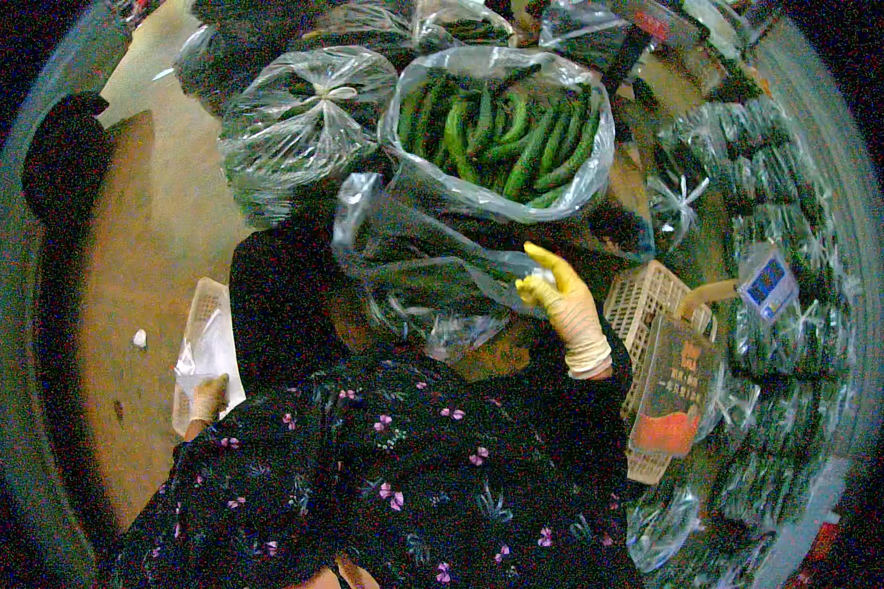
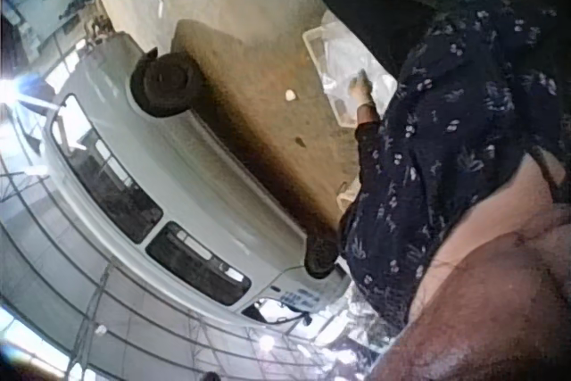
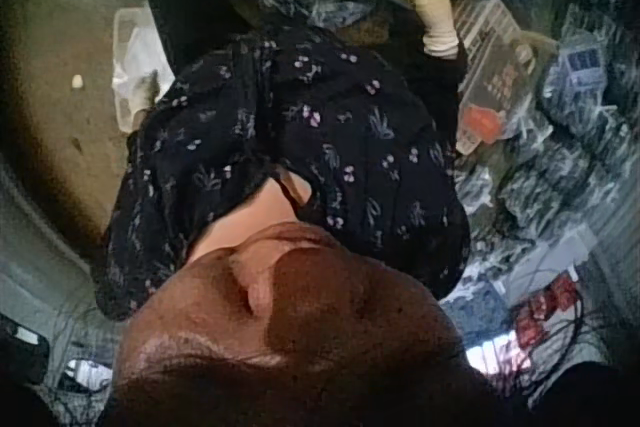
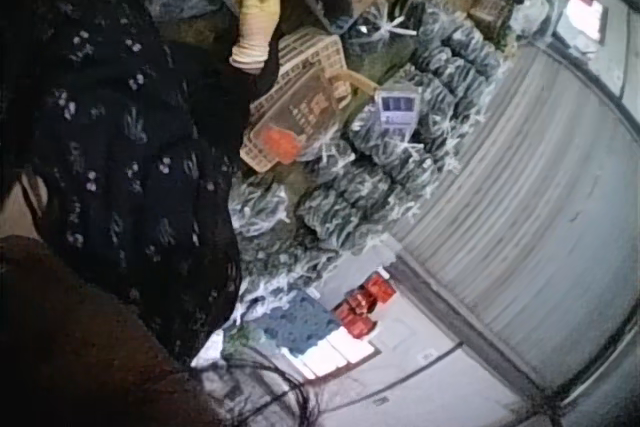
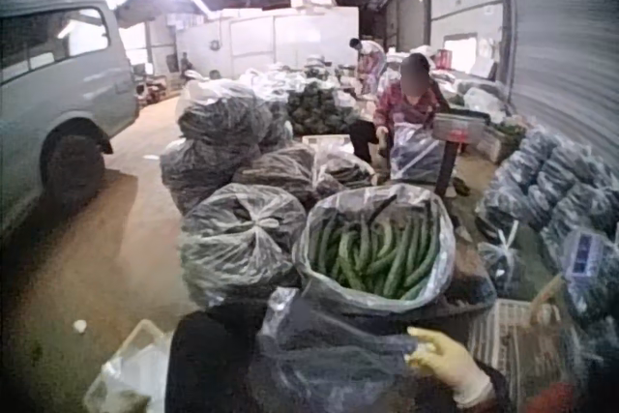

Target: The person sorts cucumbers by hand from large sacks, places them into plastic bags, and weighs the bags on an electronic scale.

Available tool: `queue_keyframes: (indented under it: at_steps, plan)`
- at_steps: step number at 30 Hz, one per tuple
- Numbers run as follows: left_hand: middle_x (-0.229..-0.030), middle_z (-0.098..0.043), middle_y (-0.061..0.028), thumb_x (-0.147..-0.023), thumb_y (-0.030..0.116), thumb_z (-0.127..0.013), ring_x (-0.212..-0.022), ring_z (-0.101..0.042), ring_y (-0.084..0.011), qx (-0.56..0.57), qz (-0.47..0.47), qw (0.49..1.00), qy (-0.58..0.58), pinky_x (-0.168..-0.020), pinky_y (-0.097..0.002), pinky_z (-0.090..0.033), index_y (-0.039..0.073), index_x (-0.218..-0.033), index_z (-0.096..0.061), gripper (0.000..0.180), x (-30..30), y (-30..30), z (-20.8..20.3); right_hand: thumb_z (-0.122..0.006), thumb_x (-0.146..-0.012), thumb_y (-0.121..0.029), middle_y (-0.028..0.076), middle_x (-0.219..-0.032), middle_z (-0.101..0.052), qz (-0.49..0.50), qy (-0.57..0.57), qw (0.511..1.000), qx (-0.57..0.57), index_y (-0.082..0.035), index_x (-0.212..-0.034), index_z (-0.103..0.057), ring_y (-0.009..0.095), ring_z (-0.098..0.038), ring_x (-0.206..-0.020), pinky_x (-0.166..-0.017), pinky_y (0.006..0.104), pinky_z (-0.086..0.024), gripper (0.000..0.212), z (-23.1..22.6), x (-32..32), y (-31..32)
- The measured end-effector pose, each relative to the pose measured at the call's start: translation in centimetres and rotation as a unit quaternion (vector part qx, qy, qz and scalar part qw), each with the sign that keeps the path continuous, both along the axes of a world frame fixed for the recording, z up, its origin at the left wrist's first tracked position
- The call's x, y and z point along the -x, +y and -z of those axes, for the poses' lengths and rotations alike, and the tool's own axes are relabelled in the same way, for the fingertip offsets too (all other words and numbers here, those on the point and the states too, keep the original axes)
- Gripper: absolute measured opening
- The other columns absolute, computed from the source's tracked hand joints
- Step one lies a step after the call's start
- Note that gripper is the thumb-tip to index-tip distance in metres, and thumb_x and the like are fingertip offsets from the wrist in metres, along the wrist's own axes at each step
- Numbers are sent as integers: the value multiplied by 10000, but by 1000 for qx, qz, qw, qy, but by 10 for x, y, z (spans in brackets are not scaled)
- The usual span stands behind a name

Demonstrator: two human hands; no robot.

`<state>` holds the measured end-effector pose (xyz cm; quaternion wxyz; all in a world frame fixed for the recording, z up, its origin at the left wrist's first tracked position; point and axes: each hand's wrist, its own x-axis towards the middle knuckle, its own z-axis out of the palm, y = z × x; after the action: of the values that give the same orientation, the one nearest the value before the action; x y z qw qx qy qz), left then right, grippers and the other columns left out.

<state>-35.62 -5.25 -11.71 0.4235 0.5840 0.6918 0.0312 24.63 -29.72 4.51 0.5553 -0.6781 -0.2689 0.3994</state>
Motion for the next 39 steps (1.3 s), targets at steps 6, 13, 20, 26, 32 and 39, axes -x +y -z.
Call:
queue_keyframes:
  at_steps: [6, 13, 20, 26, 32, 39]
  plan:
    - [-825, -666, -156, -797, 581, -572, -734, -638, -197, 131, 235, 946, 183, -621, -341, -497, 28, -821, -694, 566, -17, -5, -47, -673, -832, -102, 34, -1008, -630, -18, -89, 993, 77, -68, -1279, -542, 89, -565, -844, -783, 226, -471, 467, -13, -11, -6]
    - [-647, -657, -81, -824, 319, -655, -597, -638, -167, -137, 186, 963, 140, -595, -308, -492, 45, -783, -664, 278, -114, 38, -210, -647, -854, -77, 50, -968, -651, -26, -4, 1000, 7, -33, -1258, -545, 119, -612, -848, -789, 237, -483, 419, -26, -7, 12]
    - [-1124, -605, -210, -673, 479, -786, -1025, -601, -322, -304, 318, 887, -139, -906, -399, -462, -34, -1143, -560, 732, -323, 30, -191, -686, -829, -109, 47, -1206, -590, -123, 46, 990, 58, -28, -1276, -533, 126, -573, -1013, -913, 275, -456, 479, -33, 12, 17]
    - [-840, -644, -80, -856, 161, -614, -757, -628, -184, 163, 141, 817, -534, -743, -301, -500, 16, -913, -602, 156, -400, 48, -122, -639, -870, -155, 82, -1046, -630, -185, 85, 967, 154, -50, -1284, -533, 149, -612, -941, -867, 294, -486, 440, -43, 4, -17]
    - [-954, -646, -153, -900, 237, -570, -730, -619, -197, 447, 279, 670, -523, -639, -325, -519, 34, -1156, -524, 331, -375, 67, -165, -693, -823, -202, 111, -1121, -647, -15, -273, 923, 270, -6, -1213, -575, 182, -595, -1043, -931, 275, -446, 452, -46, -66, -48]
    - [-1004, -652, -120, -852, 355, -630, -693, -555, -127, 358, 186, 757, -515, -627, -281, -478, 40, -1256, -475, 535, -389, 77, -172, -654, -846, -167, 47, -1013, -656, -23, -135, 979, 153, -7, -1176, -594, 112, -602, -867, -732, 255, -484, 371, -44, -104, 132]
